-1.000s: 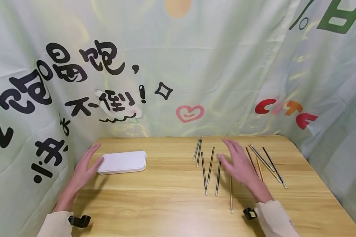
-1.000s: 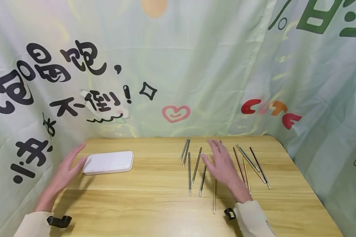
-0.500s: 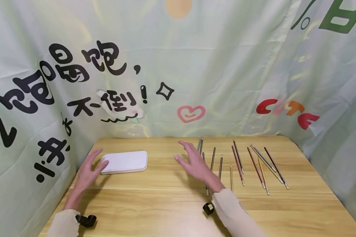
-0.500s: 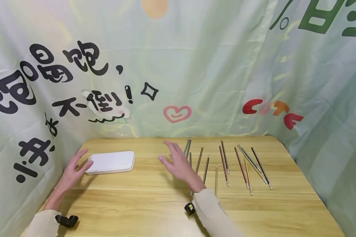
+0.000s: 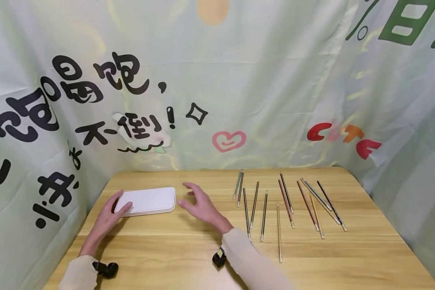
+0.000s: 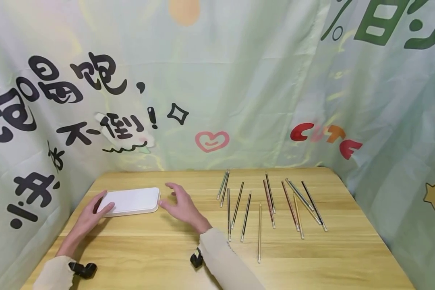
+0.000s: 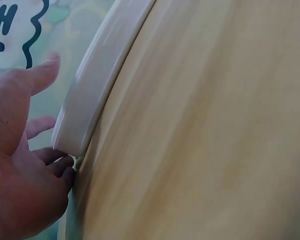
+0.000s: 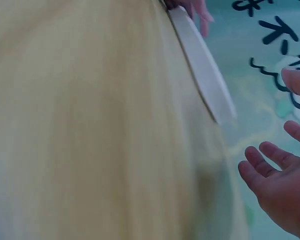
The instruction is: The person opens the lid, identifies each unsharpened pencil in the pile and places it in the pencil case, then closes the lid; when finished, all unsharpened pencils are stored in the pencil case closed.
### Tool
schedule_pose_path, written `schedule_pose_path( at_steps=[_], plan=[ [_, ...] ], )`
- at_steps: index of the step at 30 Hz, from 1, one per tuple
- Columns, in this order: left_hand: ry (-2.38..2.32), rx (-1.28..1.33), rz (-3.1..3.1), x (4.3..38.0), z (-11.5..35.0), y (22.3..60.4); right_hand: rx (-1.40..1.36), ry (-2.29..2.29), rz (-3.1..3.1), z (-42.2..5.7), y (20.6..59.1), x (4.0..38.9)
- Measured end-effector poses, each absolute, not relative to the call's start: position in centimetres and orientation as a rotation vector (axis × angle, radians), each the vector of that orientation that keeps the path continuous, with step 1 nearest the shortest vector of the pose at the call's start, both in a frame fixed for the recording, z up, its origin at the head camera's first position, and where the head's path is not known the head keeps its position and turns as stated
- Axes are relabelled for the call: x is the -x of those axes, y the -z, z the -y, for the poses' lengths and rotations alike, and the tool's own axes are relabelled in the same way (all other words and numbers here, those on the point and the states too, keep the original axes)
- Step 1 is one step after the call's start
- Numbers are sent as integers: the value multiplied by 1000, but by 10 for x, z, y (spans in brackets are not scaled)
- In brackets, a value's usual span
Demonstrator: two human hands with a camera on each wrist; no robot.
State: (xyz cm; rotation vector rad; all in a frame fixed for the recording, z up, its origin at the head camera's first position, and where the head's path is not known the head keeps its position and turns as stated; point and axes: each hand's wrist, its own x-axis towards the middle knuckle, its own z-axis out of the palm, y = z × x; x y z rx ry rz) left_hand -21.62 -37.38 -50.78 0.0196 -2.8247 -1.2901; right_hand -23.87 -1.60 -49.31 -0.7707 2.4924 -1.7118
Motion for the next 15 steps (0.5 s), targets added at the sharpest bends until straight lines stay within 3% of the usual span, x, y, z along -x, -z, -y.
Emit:
schedule_pose_path(
  at_steps=[15],
  plan=[
    [1266, -24, 2871, 219, 379, 513, 703, 1403, -2673, 69, 506, 248]
  ],
)
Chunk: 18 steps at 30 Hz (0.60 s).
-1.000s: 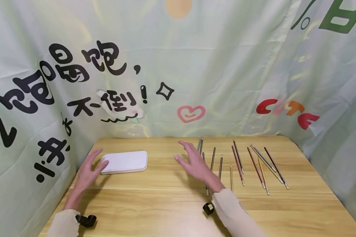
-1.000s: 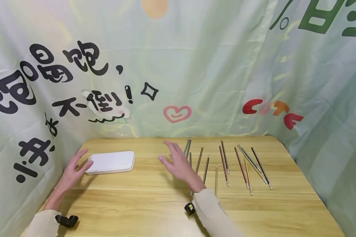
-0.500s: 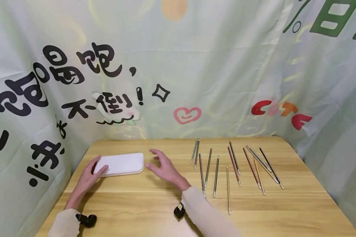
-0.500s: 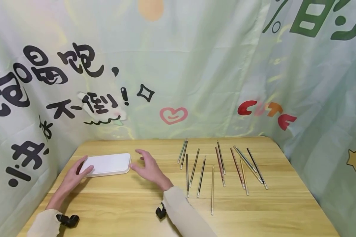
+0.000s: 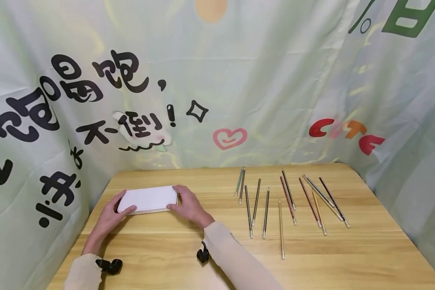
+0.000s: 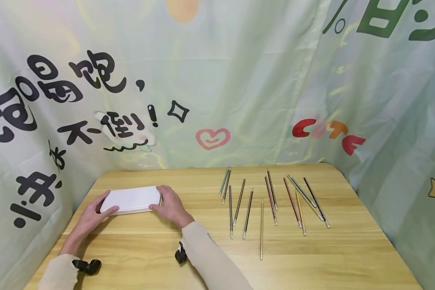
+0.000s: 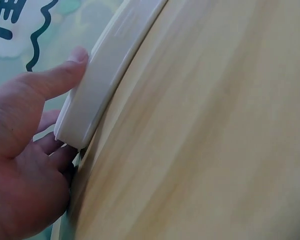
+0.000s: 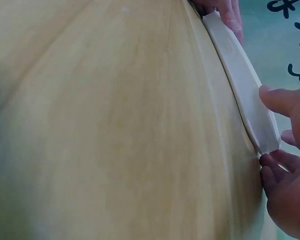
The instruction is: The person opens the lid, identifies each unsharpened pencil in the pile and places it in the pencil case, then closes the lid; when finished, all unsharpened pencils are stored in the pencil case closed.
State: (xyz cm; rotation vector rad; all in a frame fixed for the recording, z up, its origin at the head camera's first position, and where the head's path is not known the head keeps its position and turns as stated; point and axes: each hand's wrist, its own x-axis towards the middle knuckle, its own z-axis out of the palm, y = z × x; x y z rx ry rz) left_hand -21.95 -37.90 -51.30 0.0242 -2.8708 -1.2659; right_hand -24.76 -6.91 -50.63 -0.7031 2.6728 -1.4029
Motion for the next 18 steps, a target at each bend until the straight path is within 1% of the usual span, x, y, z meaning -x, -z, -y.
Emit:
schedule_pose_path(
  at_steps=[8, 18],
  plan=[
    [1284, -31, 2863, 215, 368, 516, 724, 1365, -2671, 54, 506, 245],
    [1317, 60, 2825, 204, 324, 511, 811, 1238, -2692, 8, 490, 236]
  ],
)
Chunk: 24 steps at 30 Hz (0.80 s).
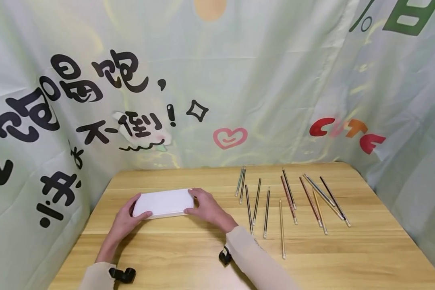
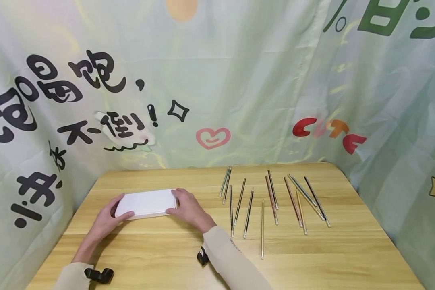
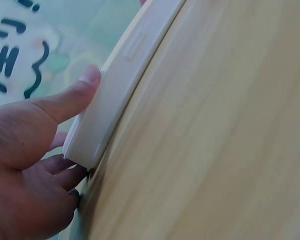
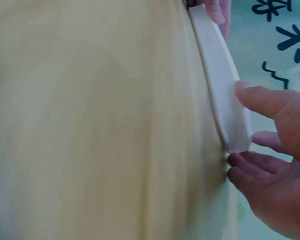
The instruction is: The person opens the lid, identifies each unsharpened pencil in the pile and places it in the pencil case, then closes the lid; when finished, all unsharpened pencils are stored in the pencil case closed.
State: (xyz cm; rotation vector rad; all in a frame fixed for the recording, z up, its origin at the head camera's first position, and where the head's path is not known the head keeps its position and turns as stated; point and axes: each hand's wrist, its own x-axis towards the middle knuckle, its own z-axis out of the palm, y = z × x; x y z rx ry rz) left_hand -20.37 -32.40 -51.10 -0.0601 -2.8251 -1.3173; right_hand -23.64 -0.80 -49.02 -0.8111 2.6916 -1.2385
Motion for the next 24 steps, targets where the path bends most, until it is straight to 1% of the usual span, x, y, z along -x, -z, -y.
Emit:
schedule_pose_path(
  at_steps=[7, 17, 24],
  plan=[
    [1293, 162, 2832, 203, 283, 517, 816, 1138, -2763, -27, 483, 228],
    [1229, 192, 2883, 199, 218, 519, 794, 1079, -2829, -70, 484, 216],
    [1238, 261, 2801, 193, 192, 520, 759, 1179, -2806, -87, 482, 209]
  ],
)
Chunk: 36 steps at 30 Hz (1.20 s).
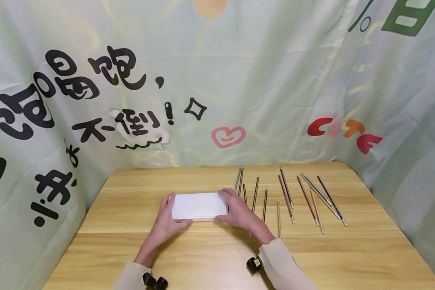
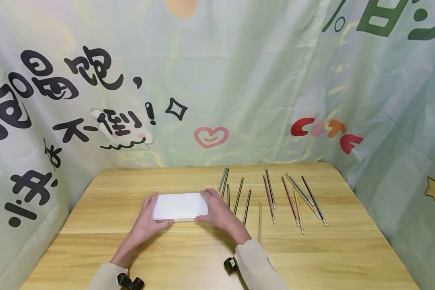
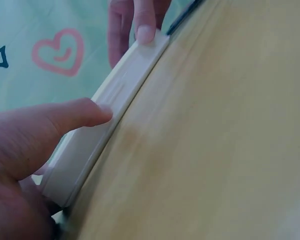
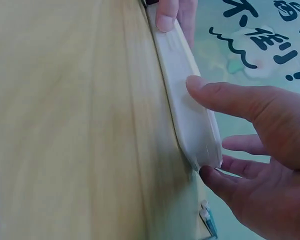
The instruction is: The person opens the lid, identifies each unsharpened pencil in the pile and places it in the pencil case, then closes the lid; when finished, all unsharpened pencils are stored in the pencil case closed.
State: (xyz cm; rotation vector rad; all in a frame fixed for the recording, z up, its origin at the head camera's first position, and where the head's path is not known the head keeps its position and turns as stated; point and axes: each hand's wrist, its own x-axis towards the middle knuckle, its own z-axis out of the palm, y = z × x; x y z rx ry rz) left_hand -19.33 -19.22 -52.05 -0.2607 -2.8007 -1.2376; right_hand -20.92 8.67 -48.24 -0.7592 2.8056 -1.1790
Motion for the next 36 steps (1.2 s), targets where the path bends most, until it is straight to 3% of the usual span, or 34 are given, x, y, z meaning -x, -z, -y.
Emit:
schedule_pose_path(
  at_steps=[12, 36],
  plan=[
    [1088, 327, 2663, 190, 178, 533, 703, 1114, -2882, -95, 486, 203],
    [1031, 182, 2683, 187, 179, 535, 830, 1156, -2823, -104, 484, 208]
  ],
)
